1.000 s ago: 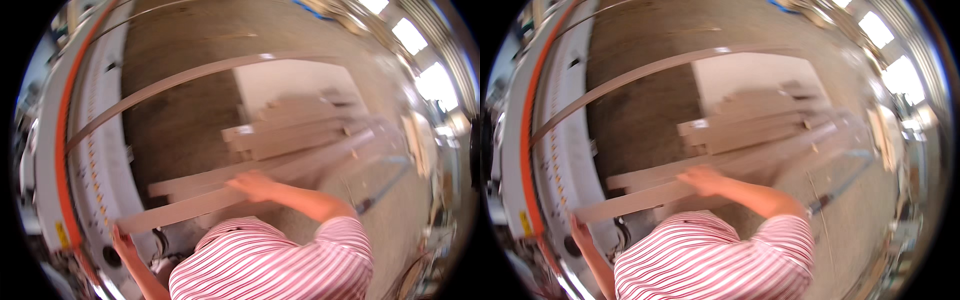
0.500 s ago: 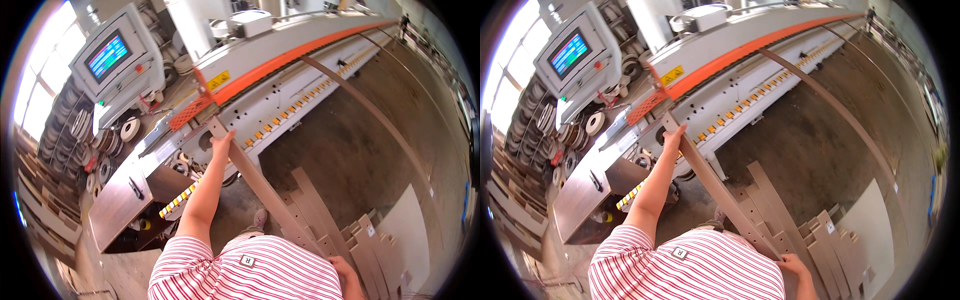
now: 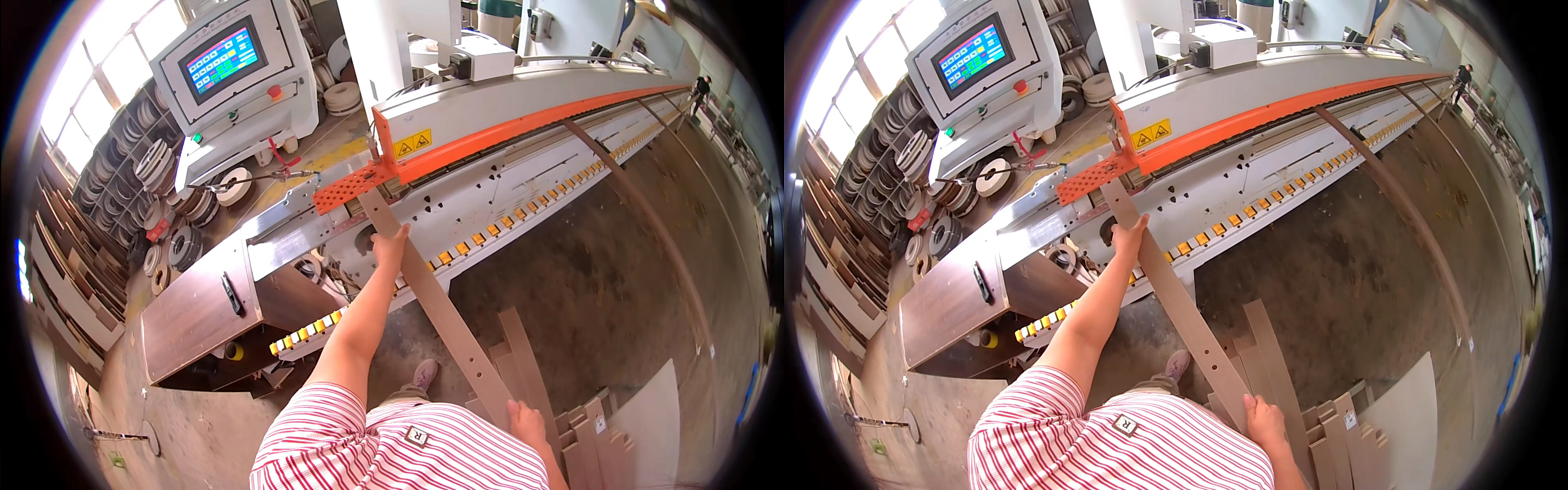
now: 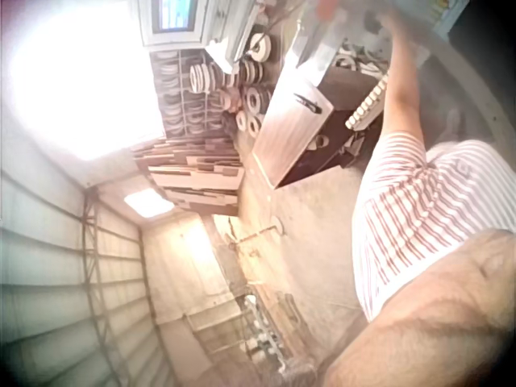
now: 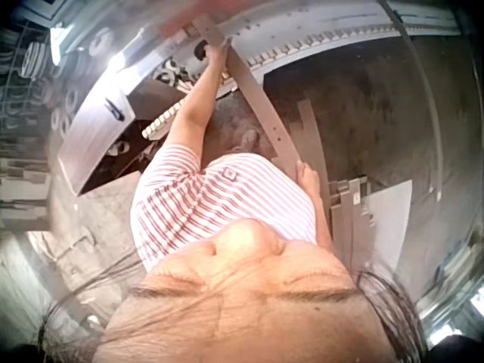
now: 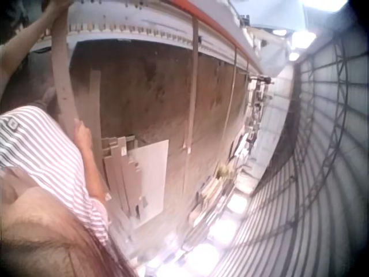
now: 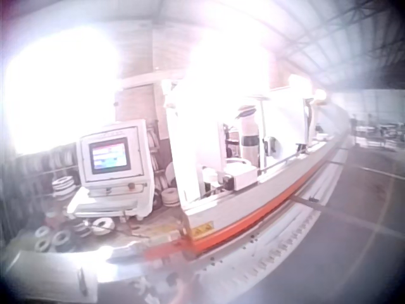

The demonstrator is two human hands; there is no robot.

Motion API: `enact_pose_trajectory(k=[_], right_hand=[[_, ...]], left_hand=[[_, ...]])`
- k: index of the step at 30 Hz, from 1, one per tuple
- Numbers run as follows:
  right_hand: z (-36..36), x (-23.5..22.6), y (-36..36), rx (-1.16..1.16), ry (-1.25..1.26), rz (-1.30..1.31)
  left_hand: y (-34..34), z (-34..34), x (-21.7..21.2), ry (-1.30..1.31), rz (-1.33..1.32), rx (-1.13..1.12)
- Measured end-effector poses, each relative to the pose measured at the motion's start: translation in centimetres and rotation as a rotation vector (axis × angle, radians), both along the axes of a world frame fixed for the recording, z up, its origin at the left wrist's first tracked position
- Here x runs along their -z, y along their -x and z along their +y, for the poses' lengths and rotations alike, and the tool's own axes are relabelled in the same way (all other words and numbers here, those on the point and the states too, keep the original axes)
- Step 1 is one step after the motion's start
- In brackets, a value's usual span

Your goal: The person operates a large industrial woodworking machine, feeding long wooden planks into the conveyor system one by one. They use a handheld tool to trim or adjust the wood pieces after processing and stack the finished planks on the floor.

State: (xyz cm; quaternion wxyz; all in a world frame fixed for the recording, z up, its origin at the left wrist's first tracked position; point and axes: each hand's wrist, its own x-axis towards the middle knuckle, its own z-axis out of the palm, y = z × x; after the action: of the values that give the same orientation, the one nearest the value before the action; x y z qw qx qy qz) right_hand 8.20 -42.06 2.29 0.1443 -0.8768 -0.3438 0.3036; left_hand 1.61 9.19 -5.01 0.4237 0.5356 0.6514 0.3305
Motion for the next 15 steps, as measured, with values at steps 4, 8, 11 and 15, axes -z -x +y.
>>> enact_pose_trajectory(k=[4, 8, 11, 15], right_hand=[[1.8, 0.0, 0.0, 0.01, 0.041, 0.025], [3.4, -1.3, 0.1, -0.005, 0.052, 0.062], [3.5, -0.9, -0.3, -0.004, 0.052, 0.057], [3.8, -0.9, -0.9, -0.013, 0.056, 0.047]], left_hand=[[0.0, 1.5, -0.4, -0.001, -0.025, 0.063], [0.0, 3.3, 0.3, -0.026, 0.017, 0.023], [-0.5, 3.6, 0.5, -0.034, 0.029, 0.017], [-0.8, 3.8, 0.2, -0.017, 0.042, 0.017]])
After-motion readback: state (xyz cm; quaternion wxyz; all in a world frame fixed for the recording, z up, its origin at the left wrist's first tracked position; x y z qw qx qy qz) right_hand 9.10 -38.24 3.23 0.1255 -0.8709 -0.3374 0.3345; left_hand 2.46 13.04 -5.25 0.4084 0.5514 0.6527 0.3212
